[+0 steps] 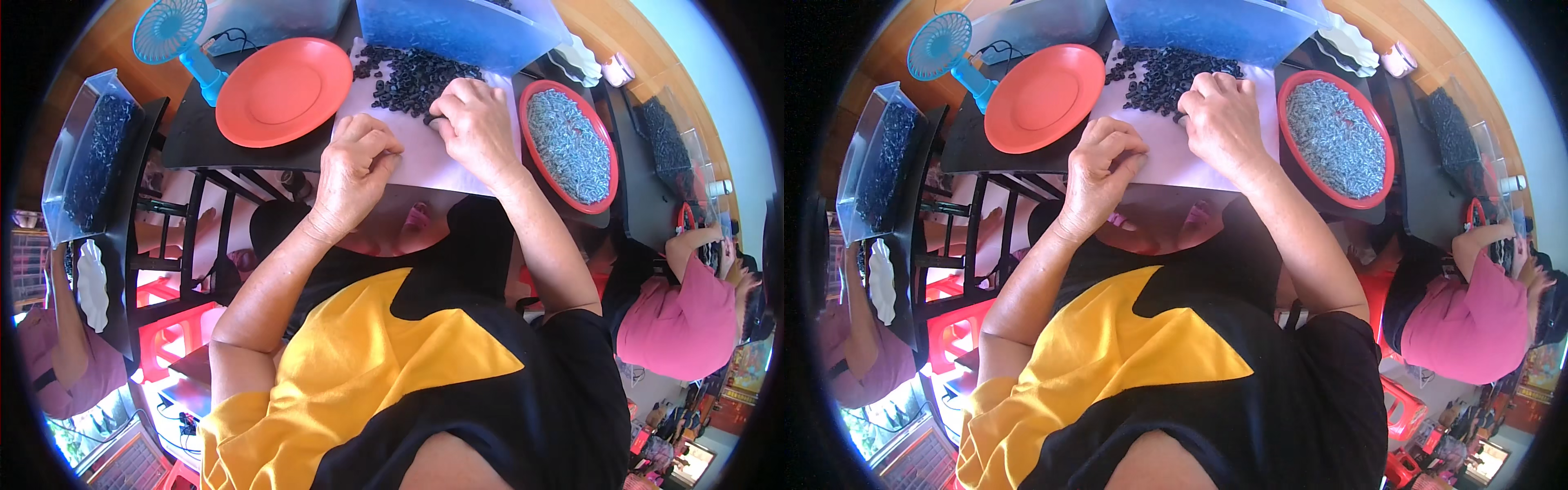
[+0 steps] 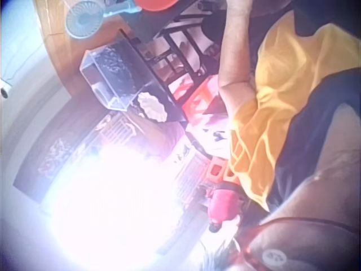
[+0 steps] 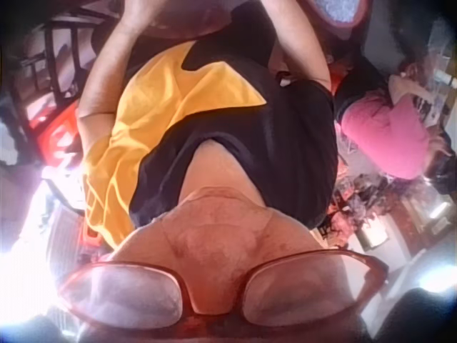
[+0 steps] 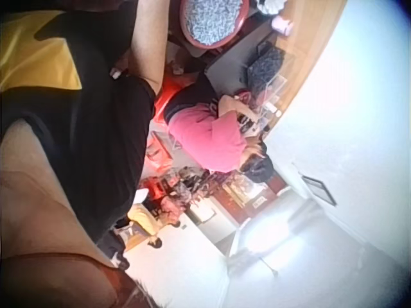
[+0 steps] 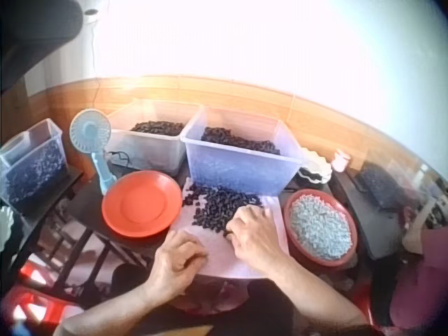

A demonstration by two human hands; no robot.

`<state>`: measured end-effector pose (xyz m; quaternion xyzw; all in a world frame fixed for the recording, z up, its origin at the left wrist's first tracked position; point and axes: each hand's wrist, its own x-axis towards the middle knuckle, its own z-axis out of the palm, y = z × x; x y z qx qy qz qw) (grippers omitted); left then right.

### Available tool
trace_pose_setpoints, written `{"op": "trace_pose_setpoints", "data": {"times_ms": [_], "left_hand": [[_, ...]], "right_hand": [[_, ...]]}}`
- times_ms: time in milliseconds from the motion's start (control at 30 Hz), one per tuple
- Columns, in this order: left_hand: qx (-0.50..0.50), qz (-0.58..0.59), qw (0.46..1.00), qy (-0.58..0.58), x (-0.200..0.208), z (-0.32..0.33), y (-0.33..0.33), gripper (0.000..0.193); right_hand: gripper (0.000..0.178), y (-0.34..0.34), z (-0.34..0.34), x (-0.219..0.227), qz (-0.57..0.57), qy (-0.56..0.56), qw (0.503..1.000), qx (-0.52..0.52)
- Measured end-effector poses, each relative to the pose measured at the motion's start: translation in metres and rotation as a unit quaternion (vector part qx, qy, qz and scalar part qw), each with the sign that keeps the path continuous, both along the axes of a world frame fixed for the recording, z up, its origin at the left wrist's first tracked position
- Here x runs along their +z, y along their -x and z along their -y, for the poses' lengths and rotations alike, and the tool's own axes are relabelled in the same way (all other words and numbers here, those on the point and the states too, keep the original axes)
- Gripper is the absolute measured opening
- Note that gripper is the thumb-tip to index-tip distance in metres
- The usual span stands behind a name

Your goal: Manual assembly of small black plastic parts at a workbench.

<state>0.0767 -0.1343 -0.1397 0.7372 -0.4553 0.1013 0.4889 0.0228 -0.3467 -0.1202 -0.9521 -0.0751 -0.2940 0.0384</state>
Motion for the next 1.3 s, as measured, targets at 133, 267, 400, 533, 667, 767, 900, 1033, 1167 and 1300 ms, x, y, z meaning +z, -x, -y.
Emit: {"op": "trace_pose_setpoints", "data": {"times_ms": [133, 267, 400, 533, 667, 767, 900, 1033, 1167, 1300], "left_hand": [[0.008, -0.011, 1.0, -0.012, 0.001, 0.001, 0.001, 0.015], [0.021, 0.01, 1.0, -0.013, 0.001, 0.004, 0.003, 0.015], [0.038, 0.032, 0.999, -0.006, 0.005, 0.01, 0.003, 0.013], [0.06, 0.073, 0.996, -0.004, 0.007, 0.012, 0.002, 0.012], [0.062, 0.058, 0.996, -0.019, 0.007, 0.011, 0.002, 0.011], [0.063, 0.042, 0.997, -0.02, 0.008, 0.014, 0.001, 0.01], [0.03, -0.199, 0.979, -0.009, 0.028, 0.021, 0.0, 0.012], [-0.051, -0.434, 0.899, 0.005, 0.041, 0.026, -0.006, 0.021], [-0.109, -0.536, 0.837, 0.02, 0.043, 0.028, -0.006, 0.023], [-0.13, -0.564, 0.815, 0.025, 0.04, 0.03, -0.005, 0.023]], "right_hand": [[0.012, 0.0, 0.003, -0.005, 0.02, -0.005, 1.0, 0.002], [0.014, 0.0, 0.0, -0.007, 0.041, -0.019, 0.999, 0.022], [0.013, -0.001, 0.001, -0.002, 0.025, -0.014, 0.999, 0.021], [0.011, -0.001, 0.003, -0.003, 0.021, -0.011, 1.0, 0.008], [0.01, -0.002, 0.003, -0.004, 0.007, -0.017, 1.0, 0.006], [0.009, -0.001, 0.002, -0.002, 0.016, -0.015, 0.999, 0.024], [0.01, 0.011, -0.002, 0.022, 0.01, -0.073, 0.994, 0.085], [0.01, 0.015, -0.006, 0.037, 0.018, -0.066, 0.991, 0.114], [0.009, 0.021, -0.005, 0.04, 0.018, -0.077, 0.989, 0.122], [0.008, 0.022, -0.003, 0.038, 0.017, -0.108, 0.982, 0.153]]}}
